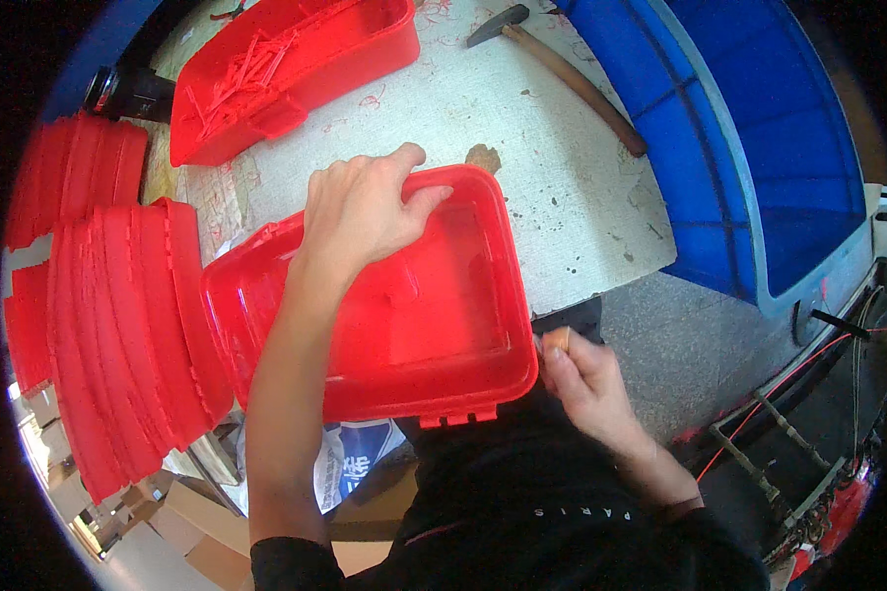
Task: The person repeatedly picks up red plastic risers and uses a small handheld tool to scrape and trim excess plastic from the edges and corners. They rotate each piece to access different sides, then place the trimmed riser back on the table. The process is repeated for multiple risers throughout the clip.
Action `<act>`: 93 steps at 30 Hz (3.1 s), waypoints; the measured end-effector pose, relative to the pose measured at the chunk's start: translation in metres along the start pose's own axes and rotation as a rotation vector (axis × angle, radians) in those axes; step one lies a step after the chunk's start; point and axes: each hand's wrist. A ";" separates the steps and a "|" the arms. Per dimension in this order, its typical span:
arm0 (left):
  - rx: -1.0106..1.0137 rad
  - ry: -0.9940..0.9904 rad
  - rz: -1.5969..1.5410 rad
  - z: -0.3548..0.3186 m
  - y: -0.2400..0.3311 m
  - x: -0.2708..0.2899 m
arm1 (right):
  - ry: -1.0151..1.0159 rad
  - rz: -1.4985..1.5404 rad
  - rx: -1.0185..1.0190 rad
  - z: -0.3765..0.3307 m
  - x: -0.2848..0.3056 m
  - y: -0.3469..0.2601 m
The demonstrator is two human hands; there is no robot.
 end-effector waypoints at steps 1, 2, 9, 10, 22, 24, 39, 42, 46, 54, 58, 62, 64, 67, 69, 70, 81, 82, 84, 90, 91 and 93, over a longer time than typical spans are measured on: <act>0.012 -0.005 -0.010 0.000 -0.001 0.000 | -0.023 -0.028 0.006 -0.010 0.001 0.003; 0.025 -0.015 -0.011 0.001 -0.002 0.000 | -0.064 -0.148 0.061 -0.023 0.002 0.004; -0.033 -0.105 -0.006 0.004 -0.017 0.014 | 0.039 -0.545 0.235 -0.021 0.031 -0.043; -0.060 -0.112 -0.006 0.003 -0.017 0.014 | 0.124 -0.643 0.280 -0.005 0.032 -0.055; -0.109 0.219 -0.127 -0.006 -0.025 -0.014 | 0.323 -1.254 0.286 0.088 -0.011 -0.126; -0.100 0.222 -0.139 -0.006 -0.025 -0.015 | 0.326 -1.238 0.239 0.088 -0.013 -0.124; -0.069 0.131 -0.122 -0.005 -0.026 -0.010 | 0.363 -1.224 0.179 0.047 -0.022 -0.104; -0.064 0.136 -0.097 -0.004 -0.025 -0.010 | 0.352 -1.202 0.136 0.031 -0.021 -0.096; -0.059 0.131 -0.087 -0.002 -0.027 -0.012 | 0.339 -1.135 0.106 0.012 -0.022 -0.087; -0.087 0.050 -0.066 -0.001 -0.028 -0.002 | 0.250 -0.721 -0.160 -0.029 -0.009 -0.077; -0.007 -0.071 -0.051 0.000 -0.021 0.008 | 0.338 -0.696 0.069 -0.013 -0.018 -0.074; 0.009 -0.114 -0.033 0.003 -0.020 0.014 | 0.415 -0.781 0.335 0.024 -0.030 -0.053; -0.009 -0.093 -0.045 0.003 -0.021 0.015 | 0.454 -0.620 0.359 0.032 -0.019 -0.041; 0.032 -0.144 -0.117 0.004 -0.023 0.017 | 0.416 -0.193 0.220 0.035 0.010 -0.031; 0.099 -0.193 -0.177 0.006 -0.022 0.019 | 0.479 -0.047 0.127 0.032 0.027 -0.031; 0.126 -0.204 -0.206 0.007 -0.022 0.020 | 0.486 -0.034 0.028 0.033 0.030 -0.033; 0.376 -0.091 -0.288 -0.021 -0.098 0.033 | 0.196 -0.049 0.078 0.041 0.027 -0.030; 0.399 -0.024 -0.387 -0.037 -0.110 0.042 | 0.192 -0.020 -0.019 0.037 0.037 -0.029; 0.619 0.035 -0.617 -0.077 -0.127 0.055 | 0.176 -0.041 0.005 0.030 0.053 -0.025; 1.127 0.313 -1.444 -0.230 -0.110 0.031 | 0.292 -0.135 0.242 0.015 0.065 -0.012; 1.163 0.243 -1.683 -0.252 -0.096 0.026 | 0.265 -0.093 0.233 0.013 0.067 -0.011; 1.277 -0.323 -1.583 -0.278 -0.067 0.036 | 0.299 -0.154 0.191 0.008 0.068 -0.009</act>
Point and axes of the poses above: each hand's wrist, its own z-axis towards the middle knuckle, its own x-axis out of the back of the hand, y = z × x, and after that the axes turned 4 degrees about -x, right-handed
